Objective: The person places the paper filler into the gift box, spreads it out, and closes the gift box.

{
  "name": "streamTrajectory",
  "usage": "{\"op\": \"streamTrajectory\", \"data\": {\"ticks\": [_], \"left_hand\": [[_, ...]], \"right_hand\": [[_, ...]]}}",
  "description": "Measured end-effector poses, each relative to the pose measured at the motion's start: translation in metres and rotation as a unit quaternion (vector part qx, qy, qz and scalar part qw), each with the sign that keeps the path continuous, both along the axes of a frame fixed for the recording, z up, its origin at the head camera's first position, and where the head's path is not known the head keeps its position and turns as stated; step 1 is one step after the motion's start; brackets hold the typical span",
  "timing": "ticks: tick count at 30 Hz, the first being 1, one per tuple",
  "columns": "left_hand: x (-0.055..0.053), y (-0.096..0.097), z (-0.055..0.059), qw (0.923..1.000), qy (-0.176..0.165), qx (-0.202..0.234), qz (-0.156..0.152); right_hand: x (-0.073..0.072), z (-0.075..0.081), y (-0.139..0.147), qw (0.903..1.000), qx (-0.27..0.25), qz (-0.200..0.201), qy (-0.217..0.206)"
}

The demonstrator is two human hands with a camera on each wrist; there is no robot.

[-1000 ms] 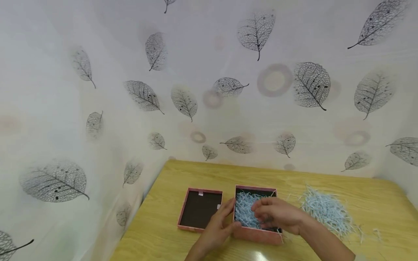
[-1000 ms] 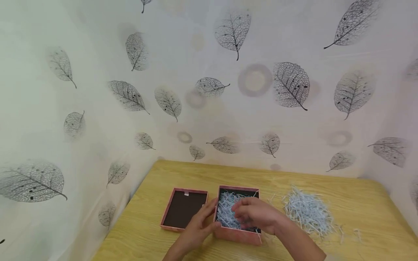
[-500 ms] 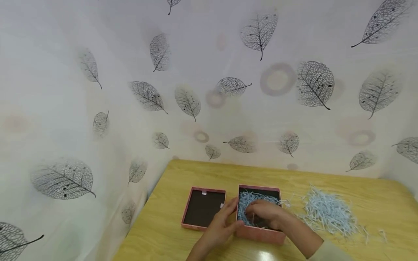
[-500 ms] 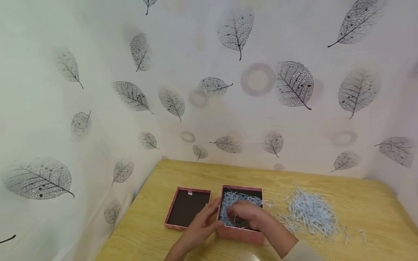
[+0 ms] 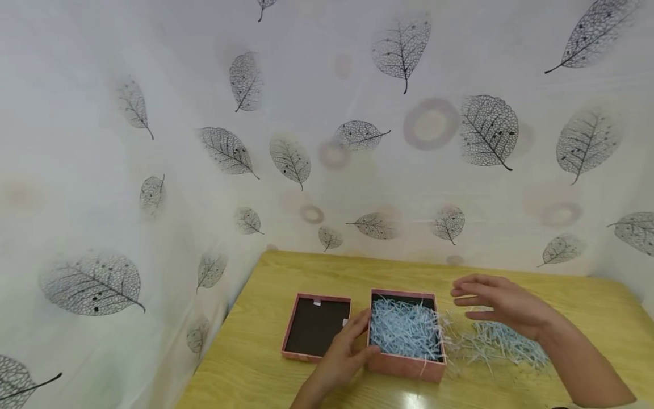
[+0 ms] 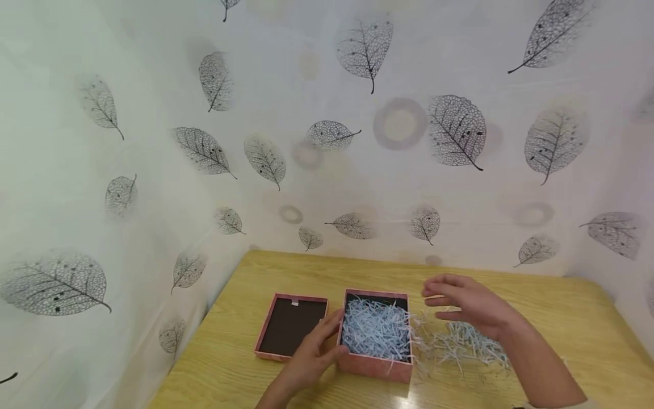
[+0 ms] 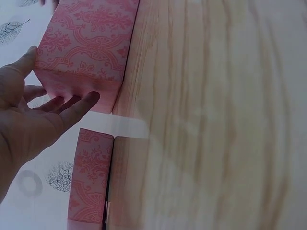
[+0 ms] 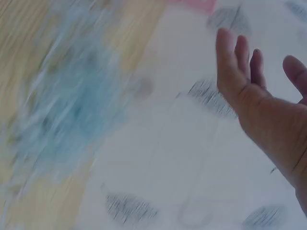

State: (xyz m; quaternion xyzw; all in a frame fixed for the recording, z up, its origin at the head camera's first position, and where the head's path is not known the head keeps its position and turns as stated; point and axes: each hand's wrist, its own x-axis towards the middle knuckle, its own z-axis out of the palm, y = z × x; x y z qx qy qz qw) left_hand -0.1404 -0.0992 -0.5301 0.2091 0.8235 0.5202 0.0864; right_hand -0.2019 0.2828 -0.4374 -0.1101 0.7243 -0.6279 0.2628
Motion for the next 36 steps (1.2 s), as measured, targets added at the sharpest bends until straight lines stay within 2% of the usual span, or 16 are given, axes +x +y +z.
{"op": "streamTrajectory", "data": {"ticks": [2,3,5,8,10,12,16,22,24,28,33,36], "left_hand": [[-0.001,0.001,0.000,1.0000,0.003,0.001,-0.003],[-0.001,0.001,0.001,1.0000,0.004,0.001,-0.004],[-0.002,0.001,0.000,1.0000,0.003,0.000,-0.004],[-0.001,0.001,0.000,1.0000,-0.001,0.001,-0.001],[0.000,0.000,0.001,1.0000,-0.003,0.001,0.002],[0.000,0.000,0.001,1.0000,-0.002,0.004,0.003],[0.000,0.001,0.000,1.0000,-0.001,0.000,0.003],[0.001,0.002,-0.002,1.0000,0.000,-0.002,0.006],[0.001,0.002,-0.002,1.0000,0.001,-0.001,0.008],[0.002,0.001,-0.003,0.9999,0.004,-0.002,0.011],[0.003,0.000,-0.002,0.9999,0.003,0.002,0.011],[0.002,0.001,-0.001,1.0000,0.003,0.005,0.008]], "right_hand": [[-0.002,-0.008,0.030,0.9969,0.065,-0.032,0.031],[-0.002,-0.012,0.043,0.9924,0.103,-0.048,0.049],[-0.002,-0.024,0.067,0.9767,0.181,-0.078,0.086],[0.000,-0.044,0.092,0.9527,0.261,-0.105,0.116],[0.002,-0.059,0.102,0.9421,0.288,-0.115,0.128],[0.004,-0.071,0.107,0.9412,0.289,-0.113,0.134],[0.005,-0.091,0.108,0.9332,0.301,-0.104,0.167],[0.007,-0.105,0.104,0.8985,0.353,-0.121,0.231],[0.008,-0.104,0.103,0.8936,0.361,-0.125,0.236],[0.009,-0.091,0.101,0.8940,0.355,-0.137,0.236],[0.013,-0.054,0.095,0.8935,0.337,-0.161,0.249],[0.017,-0.028,0.087,0.8896,0.328,-0.176,0.265]]}}
